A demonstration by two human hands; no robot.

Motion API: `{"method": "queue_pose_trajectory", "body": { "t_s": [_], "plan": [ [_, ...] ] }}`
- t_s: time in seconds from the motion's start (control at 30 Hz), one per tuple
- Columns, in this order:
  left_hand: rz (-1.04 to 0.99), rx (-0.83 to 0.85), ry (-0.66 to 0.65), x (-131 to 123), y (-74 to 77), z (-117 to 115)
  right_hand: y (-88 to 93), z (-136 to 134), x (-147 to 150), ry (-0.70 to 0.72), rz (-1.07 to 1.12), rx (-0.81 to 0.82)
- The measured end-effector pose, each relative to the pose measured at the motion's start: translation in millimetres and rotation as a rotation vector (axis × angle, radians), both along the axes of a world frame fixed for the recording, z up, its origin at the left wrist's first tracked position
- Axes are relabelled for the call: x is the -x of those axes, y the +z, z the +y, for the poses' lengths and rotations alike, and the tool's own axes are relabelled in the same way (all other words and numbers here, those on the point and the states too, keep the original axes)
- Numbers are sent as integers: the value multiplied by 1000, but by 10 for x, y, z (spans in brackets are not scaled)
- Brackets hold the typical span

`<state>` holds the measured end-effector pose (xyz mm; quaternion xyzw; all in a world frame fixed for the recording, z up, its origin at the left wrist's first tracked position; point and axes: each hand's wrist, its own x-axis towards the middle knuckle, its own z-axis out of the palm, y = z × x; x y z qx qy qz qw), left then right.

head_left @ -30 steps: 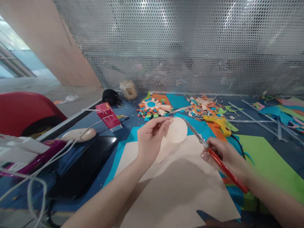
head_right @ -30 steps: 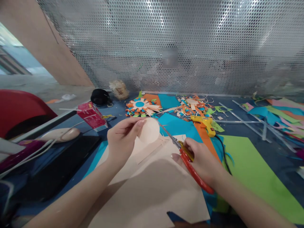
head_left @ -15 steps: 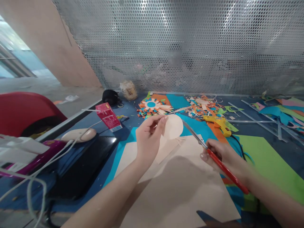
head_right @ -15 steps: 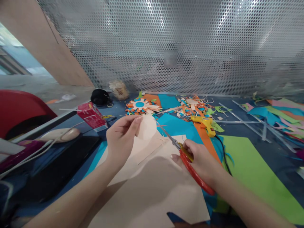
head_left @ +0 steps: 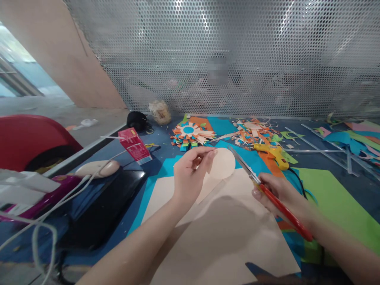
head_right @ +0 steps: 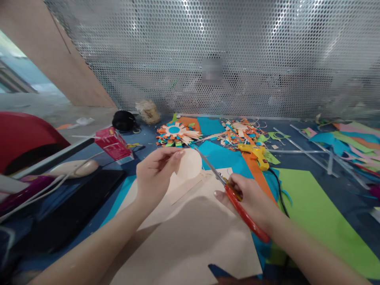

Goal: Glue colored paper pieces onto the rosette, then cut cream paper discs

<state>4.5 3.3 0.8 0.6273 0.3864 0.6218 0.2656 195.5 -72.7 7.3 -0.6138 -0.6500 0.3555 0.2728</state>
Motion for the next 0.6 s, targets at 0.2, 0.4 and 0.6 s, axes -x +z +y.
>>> {"method": "queue_pose_trajectory", "body": {
  "t_s": [0.2,0.4,0.6],
  "plan": [
    [-3,7,-9,5,-11,-7,9,-9,0,5,14,52],
    [5,11,-57,-6,-13,-10,5,1,9,1,7,13],
    [-126,44,22,12,-12,60,7,8,1,-3,-9,-7]
  ]
}}
